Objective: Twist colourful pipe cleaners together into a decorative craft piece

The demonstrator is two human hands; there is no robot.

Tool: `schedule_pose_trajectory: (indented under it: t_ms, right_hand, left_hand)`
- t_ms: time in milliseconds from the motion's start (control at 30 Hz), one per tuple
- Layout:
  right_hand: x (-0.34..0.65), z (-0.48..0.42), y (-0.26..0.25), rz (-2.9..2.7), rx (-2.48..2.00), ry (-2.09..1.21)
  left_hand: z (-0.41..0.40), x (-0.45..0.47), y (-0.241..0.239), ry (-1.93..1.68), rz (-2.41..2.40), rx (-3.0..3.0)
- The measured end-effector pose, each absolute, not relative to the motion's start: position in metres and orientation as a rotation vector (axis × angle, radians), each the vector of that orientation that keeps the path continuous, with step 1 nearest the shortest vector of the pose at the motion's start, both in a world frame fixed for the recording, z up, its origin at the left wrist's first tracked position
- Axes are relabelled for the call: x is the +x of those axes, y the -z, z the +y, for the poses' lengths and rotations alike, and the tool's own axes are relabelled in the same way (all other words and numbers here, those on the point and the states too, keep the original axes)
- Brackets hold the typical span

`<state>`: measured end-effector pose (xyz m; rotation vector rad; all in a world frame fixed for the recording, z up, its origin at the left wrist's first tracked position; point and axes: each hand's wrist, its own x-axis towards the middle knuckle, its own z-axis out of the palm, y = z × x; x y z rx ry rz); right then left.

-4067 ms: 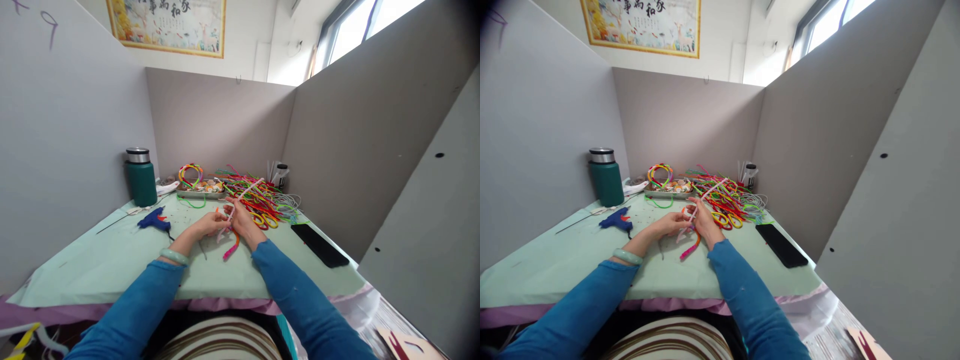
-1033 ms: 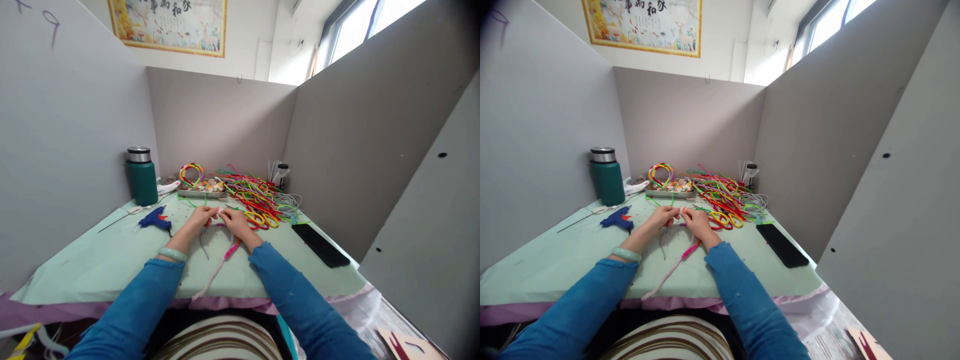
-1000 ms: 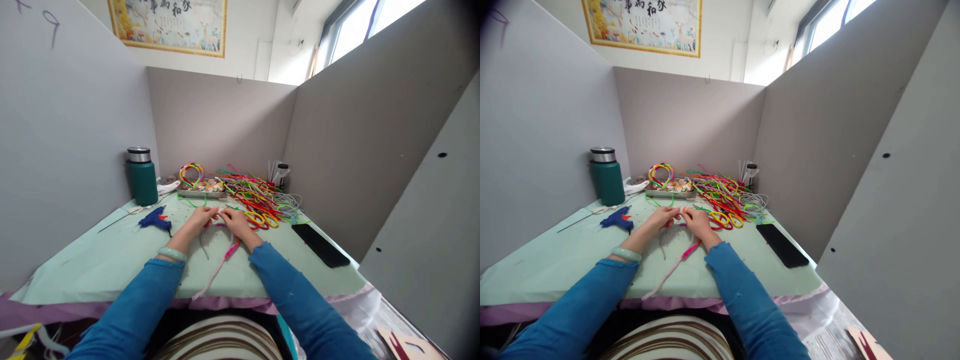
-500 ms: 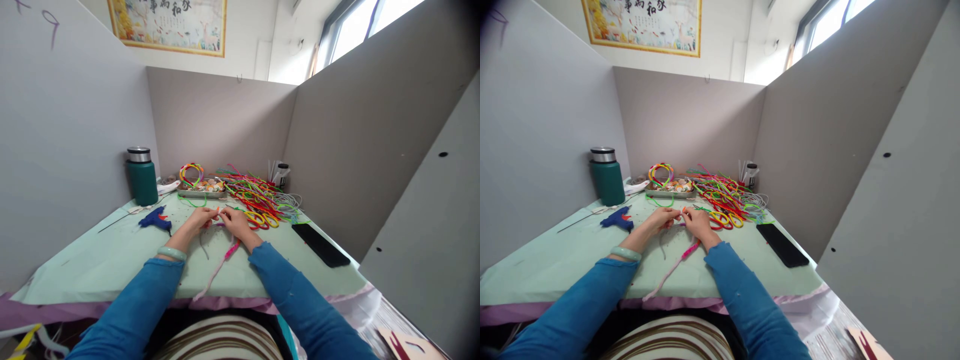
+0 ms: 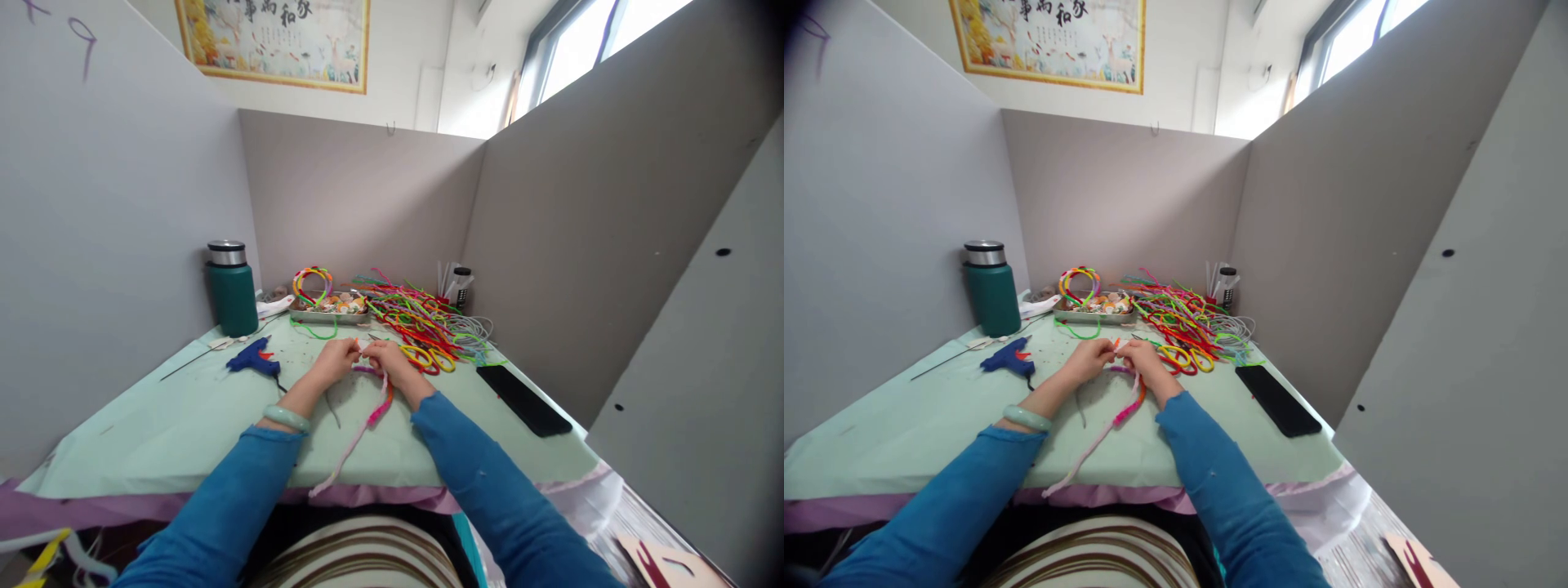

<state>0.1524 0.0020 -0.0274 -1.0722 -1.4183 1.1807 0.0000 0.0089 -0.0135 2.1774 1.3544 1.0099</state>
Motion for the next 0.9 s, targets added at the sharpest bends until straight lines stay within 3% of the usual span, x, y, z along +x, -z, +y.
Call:
schedule_pose_trajectory:
  t_ms: [133,400,700,900]
  right_hand:
    - [0.1534,0.0017,0.0251,-1.345,-0.99,-1.363]
    - [0.1542,0.0037,0.0293,-1.389,-0.978,-1.211]
    - [0.1555,0.0033,0.0297,-1.418,-0.935,-1.215]
    - [0.1586,0.0061,0.0267,-1.313,-0.707,-1.46]
  left_hand:
    - [0.0084,0.0018,0.0136,-1.073,1.456,2.321]
    - [0.0079,-0.0023,0.0107,-1.035,1.207,1.666]
    - [0.0078,-0.0019,0.01,-1.05,1.212,1.627]
    - [0.0062,-0.0039,0.0086,-0.99,1.318,1.651]
